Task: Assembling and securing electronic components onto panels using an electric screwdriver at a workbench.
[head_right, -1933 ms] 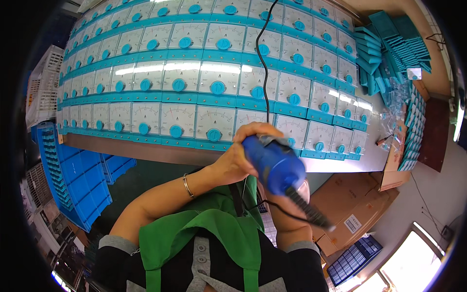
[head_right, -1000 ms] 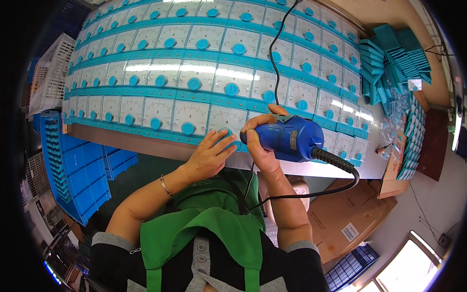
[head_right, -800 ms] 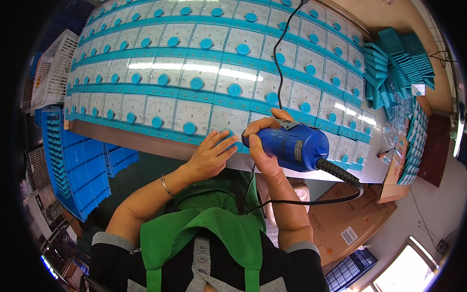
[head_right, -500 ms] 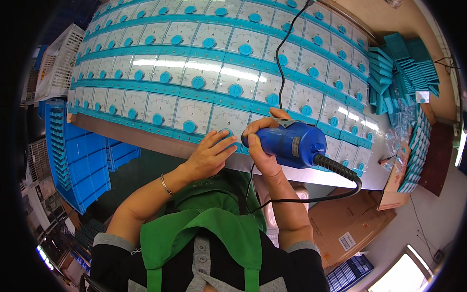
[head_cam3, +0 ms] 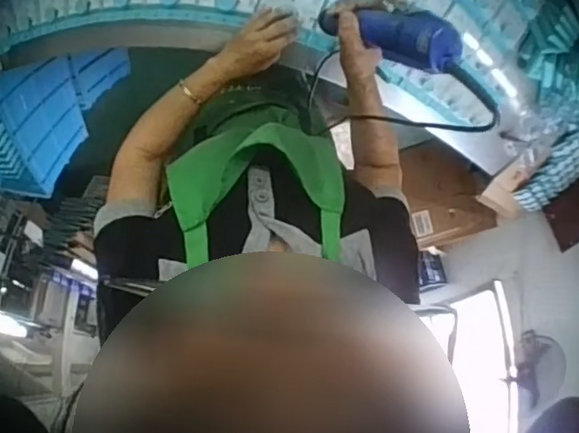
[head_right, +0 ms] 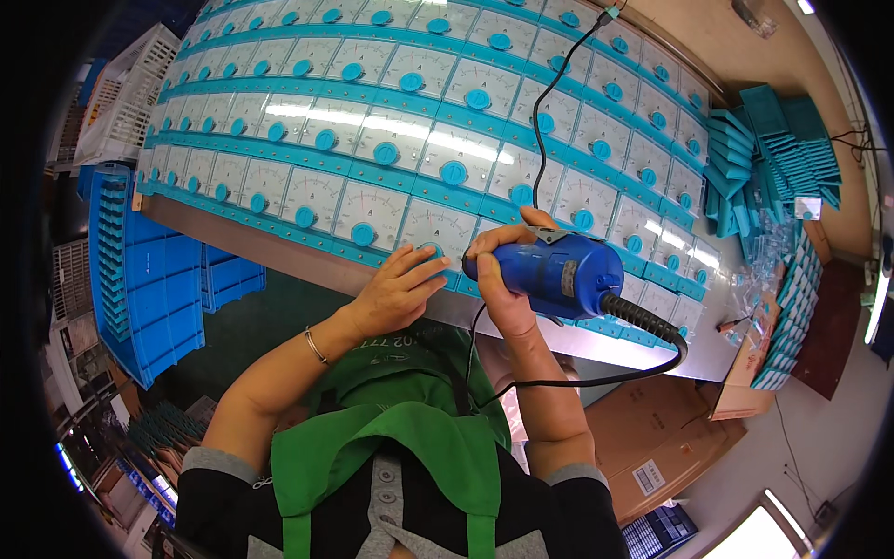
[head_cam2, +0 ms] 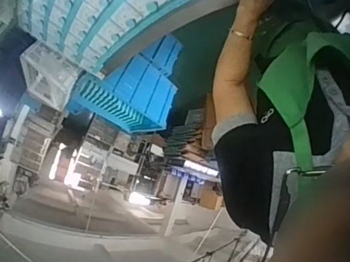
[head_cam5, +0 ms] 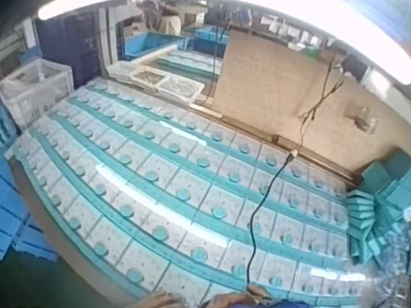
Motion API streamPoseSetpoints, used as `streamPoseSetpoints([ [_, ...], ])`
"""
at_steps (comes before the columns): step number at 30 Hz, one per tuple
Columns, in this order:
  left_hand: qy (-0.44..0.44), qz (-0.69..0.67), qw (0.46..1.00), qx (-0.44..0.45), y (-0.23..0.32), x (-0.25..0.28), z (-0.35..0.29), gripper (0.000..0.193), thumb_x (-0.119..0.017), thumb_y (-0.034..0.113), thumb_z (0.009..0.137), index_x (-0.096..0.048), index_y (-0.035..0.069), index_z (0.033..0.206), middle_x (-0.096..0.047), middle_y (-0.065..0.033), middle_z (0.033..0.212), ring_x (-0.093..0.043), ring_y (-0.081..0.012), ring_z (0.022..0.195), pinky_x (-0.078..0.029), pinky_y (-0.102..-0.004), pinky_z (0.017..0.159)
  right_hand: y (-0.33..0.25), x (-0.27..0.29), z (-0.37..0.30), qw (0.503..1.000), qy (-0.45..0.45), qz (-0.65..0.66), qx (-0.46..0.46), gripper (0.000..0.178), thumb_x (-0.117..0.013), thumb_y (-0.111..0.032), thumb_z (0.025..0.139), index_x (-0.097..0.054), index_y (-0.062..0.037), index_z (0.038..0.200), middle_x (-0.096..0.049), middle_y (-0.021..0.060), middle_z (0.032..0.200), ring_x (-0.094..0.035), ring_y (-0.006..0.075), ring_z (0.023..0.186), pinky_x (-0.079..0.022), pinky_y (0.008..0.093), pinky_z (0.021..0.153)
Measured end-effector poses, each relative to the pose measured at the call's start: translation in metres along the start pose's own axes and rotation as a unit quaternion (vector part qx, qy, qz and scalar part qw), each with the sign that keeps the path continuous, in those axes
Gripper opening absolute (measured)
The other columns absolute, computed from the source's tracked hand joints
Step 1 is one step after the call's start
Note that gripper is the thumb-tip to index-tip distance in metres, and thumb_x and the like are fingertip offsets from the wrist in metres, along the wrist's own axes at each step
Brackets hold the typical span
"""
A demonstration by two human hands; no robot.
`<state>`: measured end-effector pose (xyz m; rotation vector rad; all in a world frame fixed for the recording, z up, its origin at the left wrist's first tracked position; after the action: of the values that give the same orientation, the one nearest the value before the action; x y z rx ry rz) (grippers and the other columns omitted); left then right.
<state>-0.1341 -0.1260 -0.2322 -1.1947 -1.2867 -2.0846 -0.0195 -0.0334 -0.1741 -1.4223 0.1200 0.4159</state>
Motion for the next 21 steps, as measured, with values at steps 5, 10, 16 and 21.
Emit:
streamPoseSetpoints([
  [5,0.002,-0.001,1.0,0.002,0.0,-0.001,0.0,0.039,-0.065,0.002,0.068,-0.065,0.007,0.107,-0.051,-0.0067,0.134,-0.043,-0.0287,0.13,-0.034,-0.0483,0.108,0.004,0.0,0.0,1.0,0.009,-0.009,-0.013,0.066,-0.058,0.001,0.082,-0.02,-0.006,0.135,-0.054,0.0077,0.084,-0.057,0.0182,0.077,-0.048,0.0406,0.082],
  [10,0.008,0.004,1.0,0.001,0.0,0.0,0.0,0.034,-0.062,0.004,0.07,-0.064,0.004,0.104,-0.052,-0.0084,0.132,-0.043,-0.029,0.128,-0.033,-0.0478,0.108,0.018,0.001,-0.011,0.996,-0.044,-0.078,0.015,0.062,-0.058,0.006,0.08,-0.025,-0.0081,0.131,-0.055,0.0079,0.085,-0.057,0.0197,0.076,-0.05,0.0399,0.079],
  [16,0.014,0.002,1.0,-0.009,0.001,0.002,0.001,0.035,-0.063,0.005,0.069,-0.064,0.005,0.105,-0.051,-0.0086,0.132,-0.044,-0.0293,0.128,-0.033,-0.0483,0.108,0.09,0.023,-0.035,0.847,0.222,0.435,-0.21,0.054,-0.059,0.008,0.08,-0.032,-0.0101,0.123,-0.055,0.0074,0.086,-0.058,0.0203,0.078,-0.049,0.0392,0.078],
  [21,0.002,0.018,1.0,-0.02,0.004,0.002,-0.001,0.038,-0.062,0.007,0.072,-0.062,0.007,0.11,-0.051,-0.0091,0.134,-0.044,-0.0319,0.127,-0.032,-0.0503,0.107,-0.003,-0.007,0.006,0.998,0.061,0.024,0.006,0.067,-0.063,0.004,0.078,-0.024,-0.001,0.133,-0.059,0.0065,0.086,-0.061,0.0167,0.081,-0.05,0.033,0.081],
])
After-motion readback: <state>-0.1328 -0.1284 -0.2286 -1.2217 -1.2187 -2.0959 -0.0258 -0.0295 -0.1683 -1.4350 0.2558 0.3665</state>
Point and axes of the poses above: each hand's wrist, its own z-axis towards the middle knuckle, its own x-axis out of the back of the hand, y = z × x, the point moved 10 cm from there along z, towards the middle knuckle
